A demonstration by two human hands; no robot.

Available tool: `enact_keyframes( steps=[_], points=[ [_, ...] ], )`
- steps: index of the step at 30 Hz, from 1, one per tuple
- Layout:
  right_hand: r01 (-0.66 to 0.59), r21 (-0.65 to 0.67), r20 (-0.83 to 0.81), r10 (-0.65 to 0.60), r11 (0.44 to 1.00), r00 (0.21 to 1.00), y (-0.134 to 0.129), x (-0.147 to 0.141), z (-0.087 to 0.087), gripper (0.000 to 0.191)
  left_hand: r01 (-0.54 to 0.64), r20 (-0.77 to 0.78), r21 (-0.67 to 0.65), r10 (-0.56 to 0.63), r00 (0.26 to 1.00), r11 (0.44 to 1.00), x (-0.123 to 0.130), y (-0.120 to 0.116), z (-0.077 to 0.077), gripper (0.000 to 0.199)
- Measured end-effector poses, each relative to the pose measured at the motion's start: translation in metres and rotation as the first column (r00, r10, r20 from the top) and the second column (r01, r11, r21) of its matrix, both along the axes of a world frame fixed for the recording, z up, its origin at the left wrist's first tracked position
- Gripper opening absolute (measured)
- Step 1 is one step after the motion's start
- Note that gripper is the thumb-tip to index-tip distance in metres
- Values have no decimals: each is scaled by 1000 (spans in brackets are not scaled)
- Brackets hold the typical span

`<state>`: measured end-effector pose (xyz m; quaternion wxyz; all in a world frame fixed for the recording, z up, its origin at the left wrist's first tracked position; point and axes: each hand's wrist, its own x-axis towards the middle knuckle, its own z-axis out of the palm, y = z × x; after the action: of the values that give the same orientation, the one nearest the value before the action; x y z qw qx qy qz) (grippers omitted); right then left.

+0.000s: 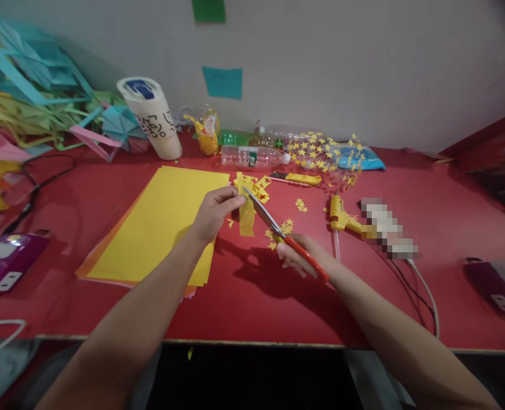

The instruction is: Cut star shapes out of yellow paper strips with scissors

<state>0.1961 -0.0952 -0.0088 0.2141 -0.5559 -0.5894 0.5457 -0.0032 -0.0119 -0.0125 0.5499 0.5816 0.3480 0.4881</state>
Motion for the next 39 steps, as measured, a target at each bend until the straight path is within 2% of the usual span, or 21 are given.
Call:
enact_keyframes(
  steps=[12, 21, 31, 35, 39],
  points=[
    [80, -64, 24, -79, 995, 997, -2, -5, -1, 53, -13, 2, -4, 13, 1000, 1000, 0, 0, 0, 25],
    [83, -47, 36, -82, 995, 996, -2, -8, 9, 52, 9, 2, -2, -9, 1000, 1000, -2, 1, 0, 26],
    [86, -45, 58, -83, 995, 995, -2, -6, 13, 49, -22, 24, -17, 22, 999, 1000, -2, 0, 3, 21],
    [89, -21, 34, -88, 996, 996, -1, -5, 11, 48, -35, 59, -87, 40, 997, 996, -2, 2, 5, 16],
    [37, 7, -163, -36, 999, 986, 1, 1, 1, 48, -61, 117, -233, 90, 989, 971, 0, 6, 1, 12]
  ],
)
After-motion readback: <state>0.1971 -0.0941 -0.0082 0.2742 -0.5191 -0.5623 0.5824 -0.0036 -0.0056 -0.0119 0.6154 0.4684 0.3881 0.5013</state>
